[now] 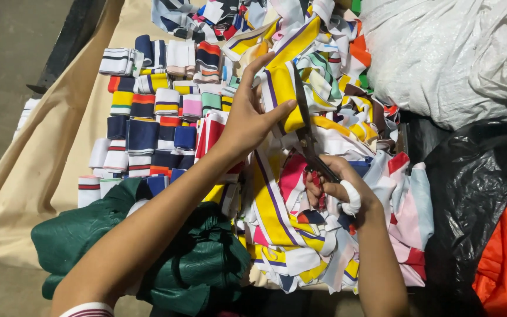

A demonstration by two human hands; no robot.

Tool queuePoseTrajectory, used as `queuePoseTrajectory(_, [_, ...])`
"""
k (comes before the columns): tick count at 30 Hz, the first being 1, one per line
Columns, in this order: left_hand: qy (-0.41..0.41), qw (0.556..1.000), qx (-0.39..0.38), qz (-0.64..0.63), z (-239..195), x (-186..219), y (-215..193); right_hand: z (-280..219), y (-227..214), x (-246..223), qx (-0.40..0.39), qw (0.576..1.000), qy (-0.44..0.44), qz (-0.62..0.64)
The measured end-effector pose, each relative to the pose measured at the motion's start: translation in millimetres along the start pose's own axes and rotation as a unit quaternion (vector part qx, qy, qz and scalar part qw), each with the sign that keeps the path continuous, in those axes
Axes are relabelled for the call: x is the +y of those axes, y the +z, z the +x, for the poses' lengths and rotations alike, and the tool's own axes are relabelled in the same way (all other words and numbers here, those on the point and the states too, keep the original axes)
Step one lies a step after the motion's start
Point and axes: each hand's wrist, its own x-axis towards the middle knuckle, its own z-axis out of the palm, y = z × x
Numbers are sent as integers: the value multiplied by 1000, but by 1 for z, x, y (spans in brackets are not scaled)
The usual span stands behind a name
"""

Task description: Trimming the edges of colorful fabric scraps using a pair of scissors on a work table in a factory setting.

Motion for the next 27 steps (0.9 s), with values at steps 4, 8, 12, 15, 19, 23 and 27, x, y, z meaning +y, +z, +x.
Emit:
queuePoseTrajectory(4, [29, 998, 9, 57, 10, 14, 10, 1, -12, 28, -22, 998, -10, 58])
queuePoseTrajectory(8, [57, 997, -30, 45, 11, 17, 7, 9, -50, 83, -149, 979, -10, 135])
queuePoseTrajectory(12, [-25, 998, -55, 34, 1, 19, -1, 2, 4, 38, 47, 995, -9, 93])
queuePoseTrajectory(15, [3, 996, -81, 21, -4, 24, -4, -5, 2, 38, 37, 999, -5, 25])
queuePoseTrajectory(19, [15, 997, -76, 31, -11, 27, -5, -4, 10, 38, 66, 998, -4, 0])
queuePoseTrajectory(23, [28, 997, -1, 71, -11, 25, -5, -2, 7, 47, 80, 996, -19, -43])
queuePoseTrajectory(27, [48, 985, 47, 157, -12, 19, -3, 0, 8, 50, 96, 992, -25, -82])
